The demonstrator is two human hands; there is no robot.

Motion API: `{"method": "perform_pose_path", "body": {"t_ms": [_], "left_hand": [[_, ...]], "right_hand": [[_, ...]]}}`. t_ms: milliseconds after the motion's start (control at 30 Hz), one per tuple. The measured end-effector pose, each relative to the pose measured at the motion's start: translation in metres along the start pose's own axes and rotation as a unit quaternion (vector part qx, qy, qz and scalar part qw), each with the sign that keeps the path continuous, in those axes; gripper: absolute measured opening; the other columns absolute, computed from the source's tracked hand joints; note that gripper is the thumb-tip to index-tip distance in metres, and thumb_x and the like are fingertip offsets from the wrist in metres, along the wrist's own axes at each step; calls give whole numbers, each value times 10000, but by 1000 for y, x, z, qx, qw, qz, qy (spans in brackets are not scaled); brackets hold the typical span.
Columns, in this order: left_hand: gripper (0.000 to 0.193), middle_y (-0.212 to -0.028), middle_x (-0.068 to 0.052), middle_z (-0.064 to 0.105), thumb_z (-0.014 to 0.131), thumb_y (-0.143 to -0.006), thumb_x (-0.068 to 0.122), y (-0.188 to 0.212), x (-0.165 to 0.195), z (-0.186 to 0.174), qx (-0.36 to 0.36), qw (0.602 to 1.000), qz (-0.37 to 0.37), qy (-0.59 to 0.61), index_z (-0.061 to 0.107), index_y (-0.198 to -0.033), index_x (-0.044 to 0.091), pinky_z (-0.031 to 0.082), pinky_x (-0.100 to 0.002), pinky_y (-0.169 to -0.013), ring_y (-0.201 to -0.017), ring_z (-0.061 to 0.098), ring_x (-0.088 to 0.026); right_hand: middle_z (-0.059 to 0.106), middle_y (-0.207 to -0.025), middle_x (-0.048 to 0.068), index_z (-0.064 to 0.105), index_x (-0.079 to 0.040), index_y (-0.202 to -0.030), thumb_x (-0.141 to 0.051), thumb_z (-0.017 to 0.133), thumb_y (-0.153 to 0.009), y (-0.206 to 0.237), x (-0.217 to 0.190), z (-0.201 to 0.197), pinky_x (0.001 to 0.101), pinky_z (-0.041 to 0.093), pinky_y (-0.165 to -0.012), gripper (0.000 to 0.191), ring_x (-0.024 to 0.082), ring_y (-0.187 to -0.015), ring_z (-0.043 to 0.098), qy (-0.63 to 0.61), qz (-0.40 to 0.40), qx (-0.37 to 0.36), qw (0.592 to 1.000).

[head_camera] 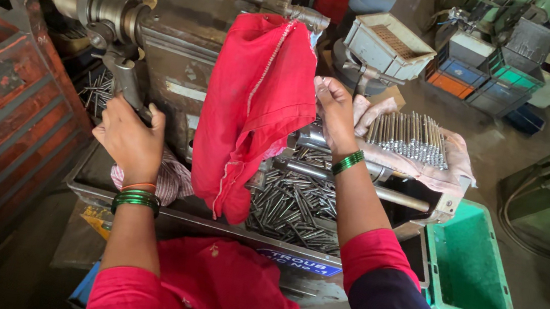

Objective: The person operates a manual machine by repeatedly inserting metal pins into a slot and pulling a lever to process them. They occasionally wipe the machine with a cloth. The processed pins fall into a tray below.

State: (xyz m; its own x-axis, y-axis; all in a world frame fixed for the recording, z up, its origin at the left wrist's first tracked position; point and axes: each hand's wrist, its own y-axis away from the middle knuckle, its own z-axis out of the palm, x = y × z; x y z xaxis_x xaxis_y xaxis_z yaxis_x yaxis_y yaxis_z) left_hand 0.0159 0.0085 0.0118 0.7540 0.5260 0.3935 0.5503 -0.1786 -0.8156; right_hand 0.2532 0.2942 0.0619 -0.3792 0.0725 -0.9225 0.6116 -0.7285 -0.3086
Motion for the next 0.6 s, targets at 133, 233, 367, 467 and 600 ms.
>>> {"method": "perform_pose_path", "body": {"t_ms": [133,233,367,467,600], "left_hand": [[463,-1075,-142,590,761,-936,295,0,-1,0,-10,1000,-8,-1,575,-1246,6,391,-456,-850,-1023,580,-343],[408,-1064,-143,584,765,-942,299,-1,-3,0,-21,1000,-13,-3,572,-1180,29,390,-465,-853,-1035,577,-353],[406,-1069,-144,580,766,-952,293,-1,-5,-1,-30,1000,-9,0,572,-1195,31,387,-473,-858,-1060,572,-358],[404,-1086,-143,582,763,-965,284,0,-6,-2,-36,999,-9,9,572,-1200,17,385,-473,-861,-1073,568,-357],[412,-1112,-135,586,739,-934,253,-1,-7,-2,-32,999,-4,9,558,-1208,4,385,-472,-872,-1095,565,-351]], "right_hand": [[663,-906,-67,687,-88,-1043,-202,602,-1064,-1,2,0,191,484,-710,143,14,-764,577,1,0,4,1000],[647,-880,-85,689,-105,-1031,-234,619,-1061,-2,3,-1,169,434,-653,149,-3,-732,544,18,-2,7,1000],[629,-856,-104,692,-118,-1015,-264,647,-1054,-3,5,-1,152,368,-597,157,-19,-681,485,42,-4,19,999],[646,-871,-113,701,-127,-1017,-274,637,-1047,-2,4,0,149,387,-618,163,-26,-690,490,53,12,27,998],[634,-840,-113,712,-126,-1016,-282,640,-1051,-2,3,1,149,389,-619,175,-24,-681,488,56,15,31,998]]}}
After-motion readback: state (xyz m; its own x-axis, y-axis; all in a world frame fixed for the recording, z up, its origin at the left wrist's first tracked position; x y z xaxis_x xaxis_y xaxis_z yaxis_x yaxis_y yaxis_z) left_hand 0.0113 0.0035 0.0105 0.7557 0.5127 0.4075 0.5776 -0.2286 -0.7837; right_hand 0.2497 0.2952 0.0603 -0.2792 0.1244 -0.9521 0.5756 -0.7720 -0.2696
